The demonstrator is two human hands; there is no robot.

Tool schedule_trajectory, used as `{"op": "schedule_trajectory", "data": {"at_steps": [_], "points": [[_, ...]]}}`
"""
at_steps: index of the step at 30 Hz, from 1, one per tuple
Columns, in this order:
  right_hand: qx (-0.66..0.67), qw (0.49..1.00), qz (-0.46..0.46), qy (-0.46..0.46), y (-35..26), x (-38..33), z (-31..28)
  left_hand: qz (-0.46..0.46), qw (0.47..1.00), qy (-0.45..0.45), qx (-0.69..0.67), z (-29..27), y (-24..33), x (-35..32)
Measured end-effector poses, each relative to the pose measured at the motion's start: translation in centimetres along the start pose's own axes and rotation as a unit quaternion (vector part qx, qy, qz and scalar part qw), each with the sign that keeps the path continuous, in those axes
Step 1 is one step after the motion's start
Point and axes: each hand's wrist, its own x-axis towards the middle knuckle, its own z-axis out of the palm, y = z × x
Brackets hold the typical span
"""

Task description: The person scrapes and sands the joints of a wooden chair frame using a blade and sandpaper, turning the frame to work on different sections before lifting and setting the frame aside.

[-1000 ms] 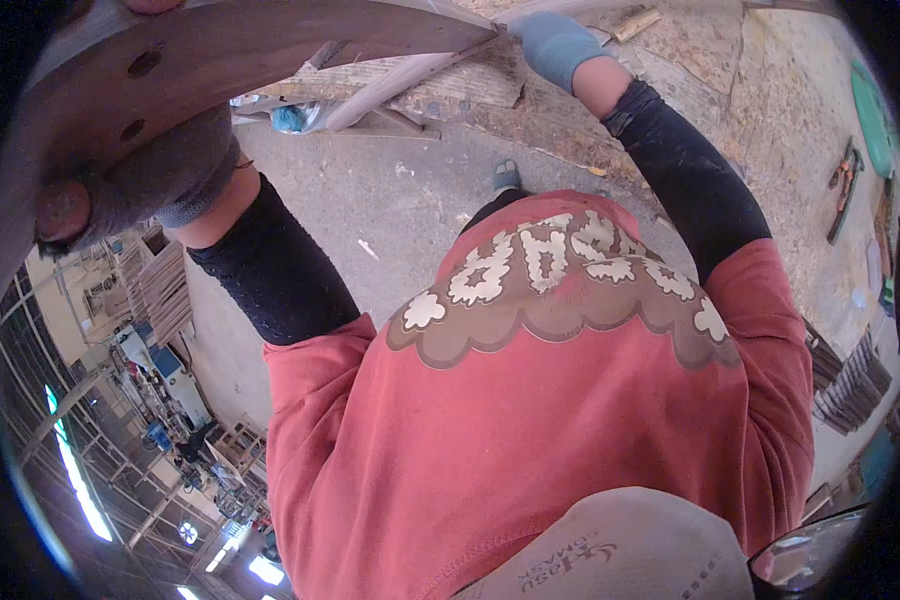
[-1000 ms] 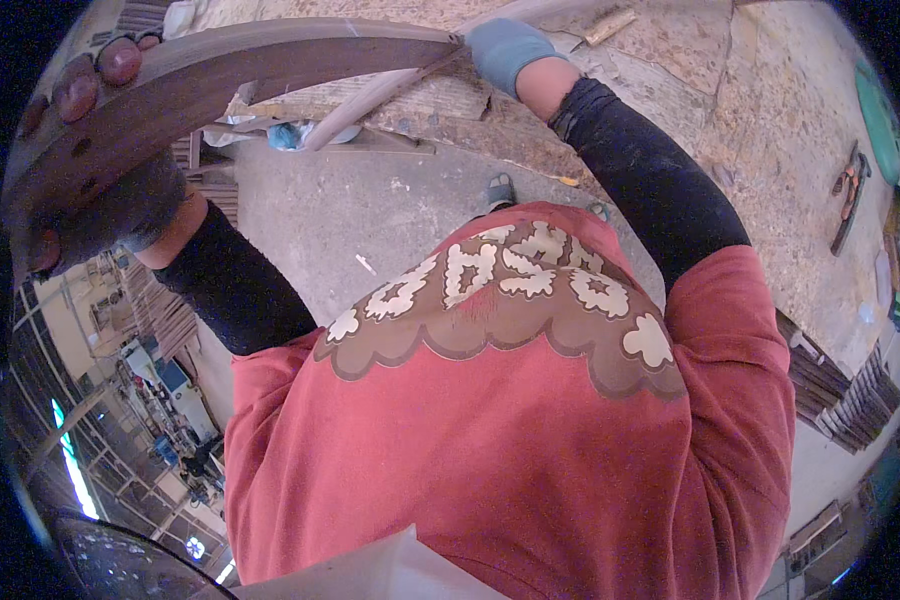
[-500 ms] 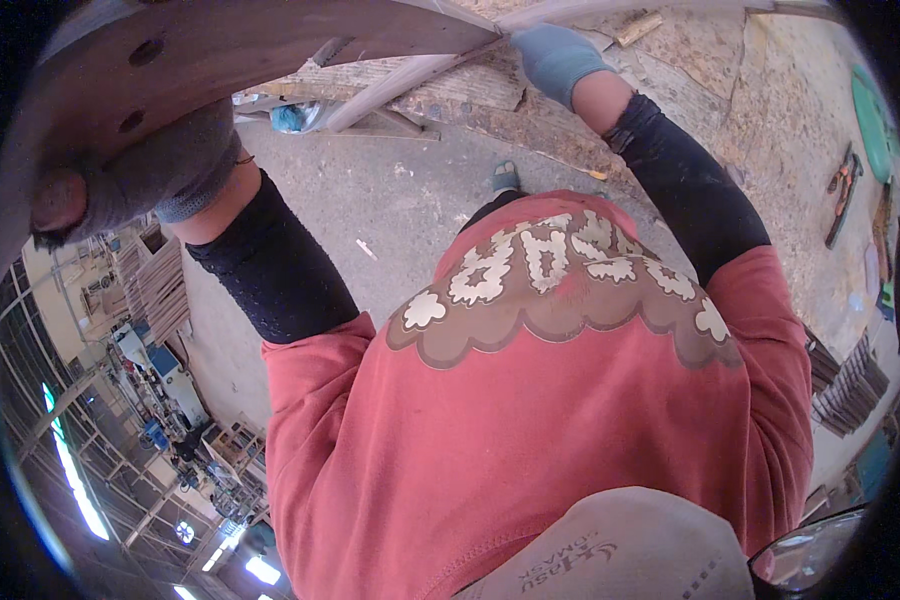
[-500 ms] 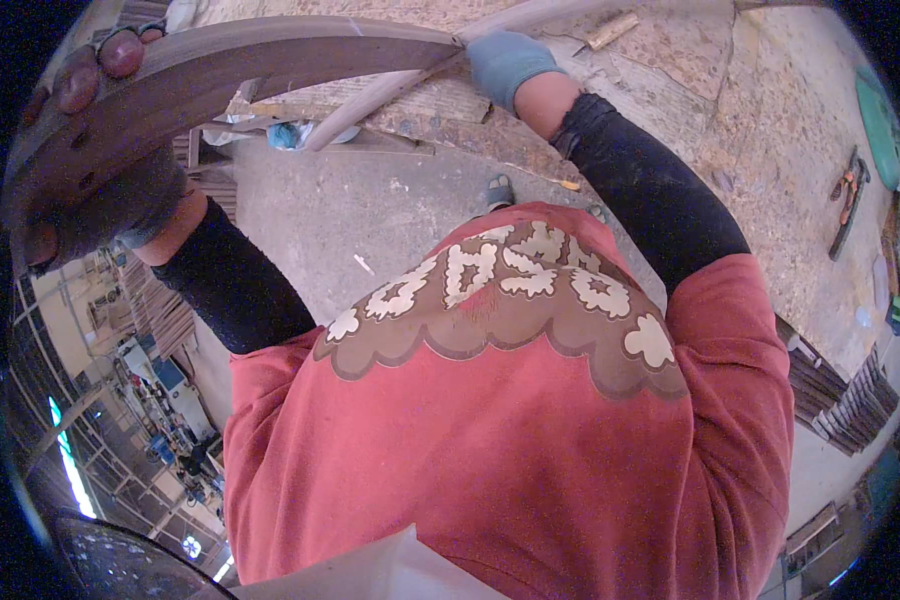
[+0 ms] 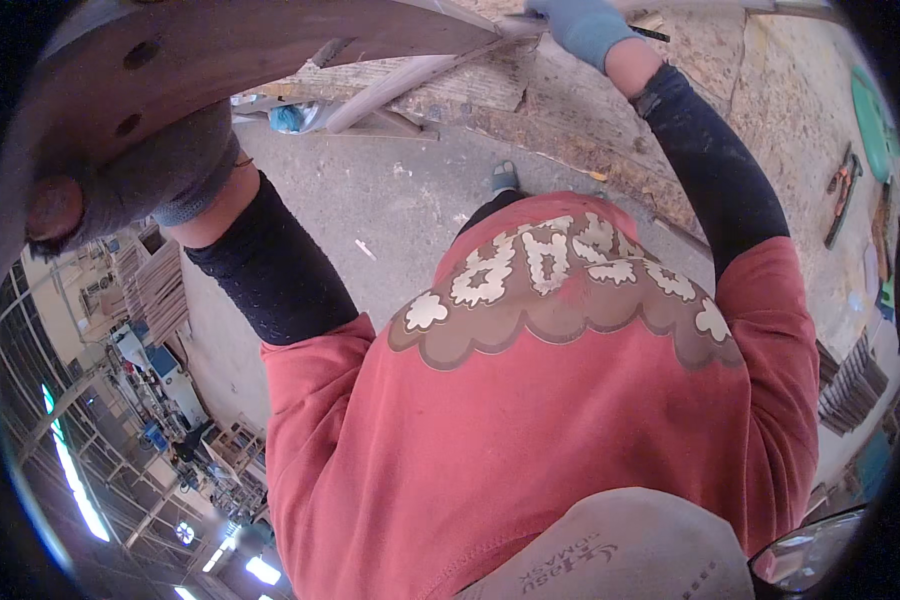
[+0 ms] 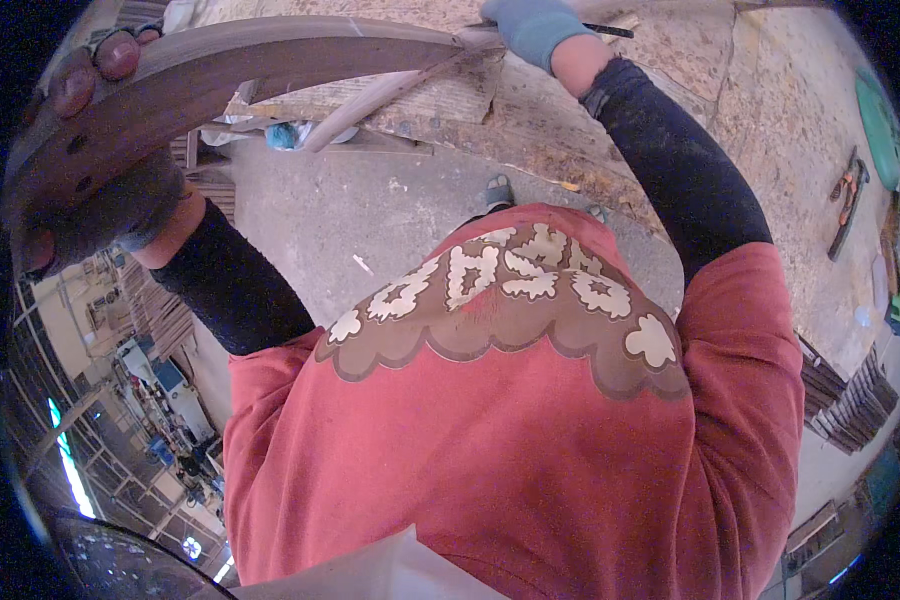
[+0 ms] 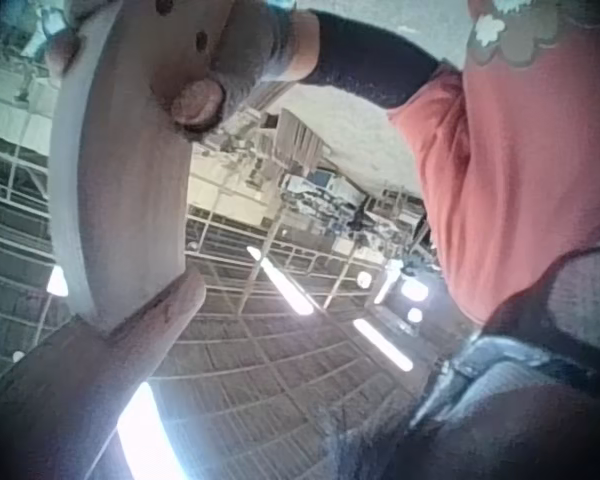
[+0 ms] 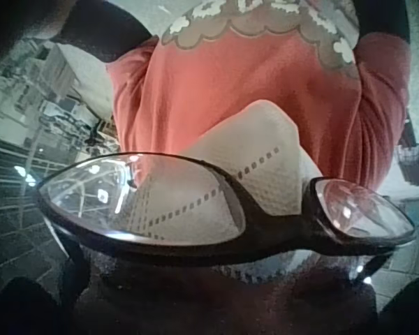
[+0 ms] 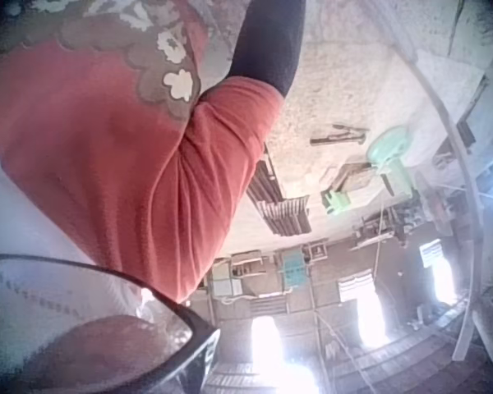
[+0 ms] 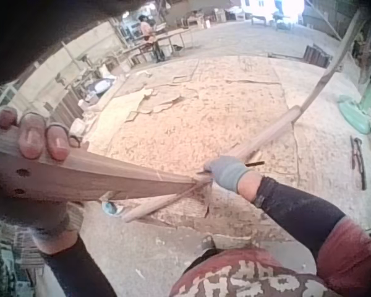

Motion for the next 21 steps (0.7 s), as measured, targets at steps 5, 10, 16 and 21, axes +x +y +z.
{"op": "schedule_trajectory", "data": {"at_steps": [5,10,16,21], "points": [[0.004,0.998,-0.053,0.019,1.5,1.8,0.6,-0.011,0.998,-0.047,-0.031,-0.8,0.1,0.5],[0.028,0.993,-0.113,0.028,1.4,1.3,1.2,-0.025,0.997,0.004,-0.073,0.4,0.2,-0.1],[0.023,0.987,-0.126,0.093,1.8,0.1,3.0,-0.033,0.998,0.027,-0.056,0.6,0.2,-0.1],[0.036,0.989,-0.092,0.114,1.2,-2.3,3.6,-0.007,0.996,0.055,-0.068,0.8,-0.3,0.4]]}}
